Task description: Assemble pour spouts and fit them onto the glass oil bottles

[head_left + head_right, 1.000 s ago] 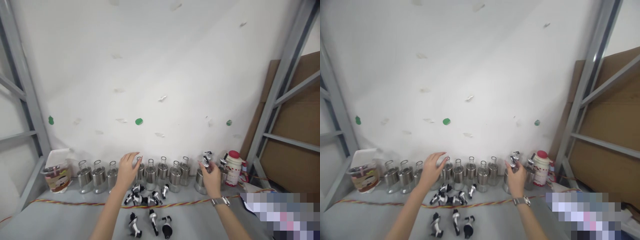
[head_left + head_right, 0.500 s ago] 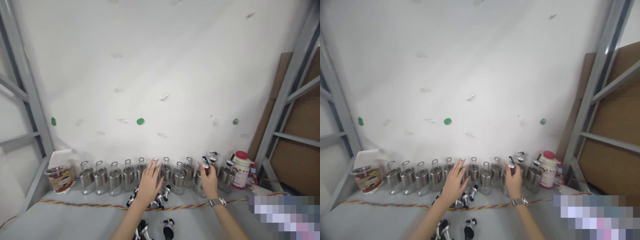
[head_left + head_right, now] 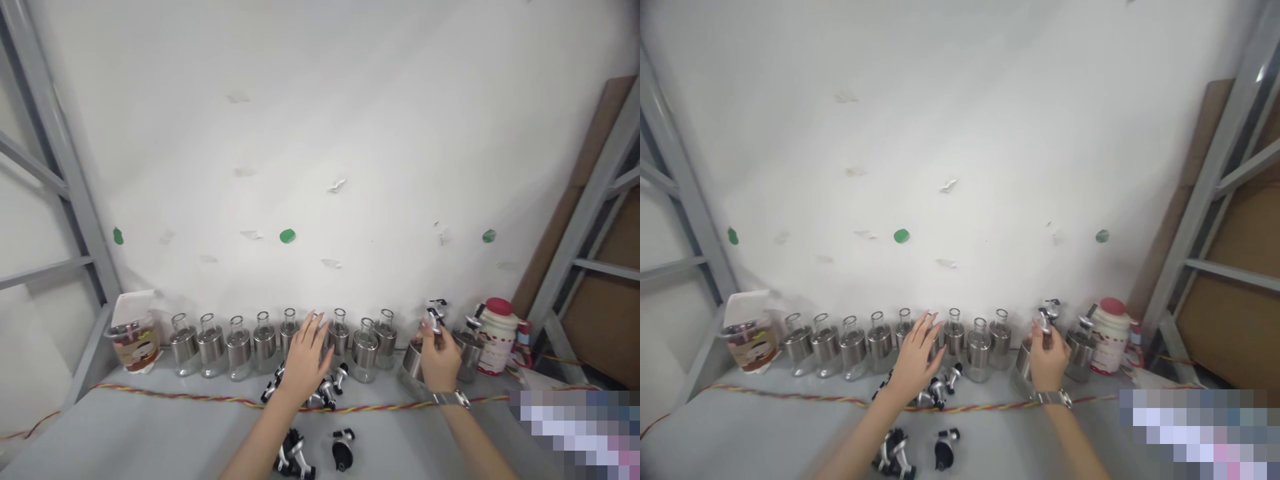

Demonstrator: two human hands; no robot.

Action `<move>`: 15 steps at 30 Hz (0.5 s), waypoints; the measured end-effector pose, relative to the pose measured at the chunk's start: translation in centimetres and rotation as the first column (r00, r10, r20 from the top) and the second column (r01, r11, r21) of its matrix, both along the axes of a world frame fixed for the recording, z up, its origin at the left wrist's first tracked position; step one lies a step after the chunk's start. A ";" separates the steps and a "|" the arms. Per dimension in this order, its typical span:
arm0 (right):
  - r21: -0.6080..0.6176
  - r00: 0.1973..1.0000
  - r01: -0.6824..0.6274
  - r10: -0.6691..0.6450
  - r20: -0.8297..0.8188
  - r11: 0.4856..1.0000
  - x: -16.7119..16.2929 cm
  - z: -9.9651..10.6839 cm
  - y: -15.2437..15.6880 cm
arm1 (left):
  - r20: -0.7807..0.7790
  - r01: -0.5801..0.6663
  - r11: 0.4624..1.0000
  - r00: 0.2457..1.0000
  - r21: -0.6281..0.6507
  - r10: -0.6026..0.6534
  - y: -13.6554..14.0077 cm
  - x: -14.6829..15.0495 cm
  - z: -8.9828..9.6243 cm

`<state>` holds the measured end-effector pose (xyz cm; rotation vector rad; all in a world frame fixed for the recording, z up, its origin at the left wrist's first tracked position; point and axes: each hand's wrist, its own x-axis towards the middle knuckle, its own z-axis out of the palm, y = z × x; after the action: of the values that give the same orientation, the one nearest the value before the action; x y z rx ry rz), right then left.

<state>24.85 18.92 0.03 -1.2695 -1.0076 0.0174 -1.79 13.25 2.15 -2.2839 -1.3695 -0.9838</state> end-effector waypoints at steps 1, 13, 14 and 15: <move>-0.012 1.000 0.012 -0.012 0.012 1.000 0.1 0.1 -0.1 | 0.000 0.001 1.000 1.000 0.002 -0.001 0.0 0.0 0.0; -0.096 0.974 -0.223 0.220 -0.047 0.970 -0.1 0.3 0.9 | -0.006 -0.007 1.000 1.000 0.002 0.007 -0.1 0.0 0.1; -0.090 0.975 -0.222 0.218 -0.054 0.971 -0.1 0.3 1.0 | -0.004 -0.007 1.000 1.000 0.005 0.007 0.0 0.0 0.1; -0.085 0.976 -0.213 0.208 -0.063 0.973 -0.1 0.3 1.0 | -0.003 -0.006 1.000 1.000 0.008 0.006 0.0 0.0 0.1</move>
<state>24.79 19.90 0.36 -1.2329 -1.1014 0.2625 -1.77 13.24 2.26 -2.2734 -1.3681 -0.9813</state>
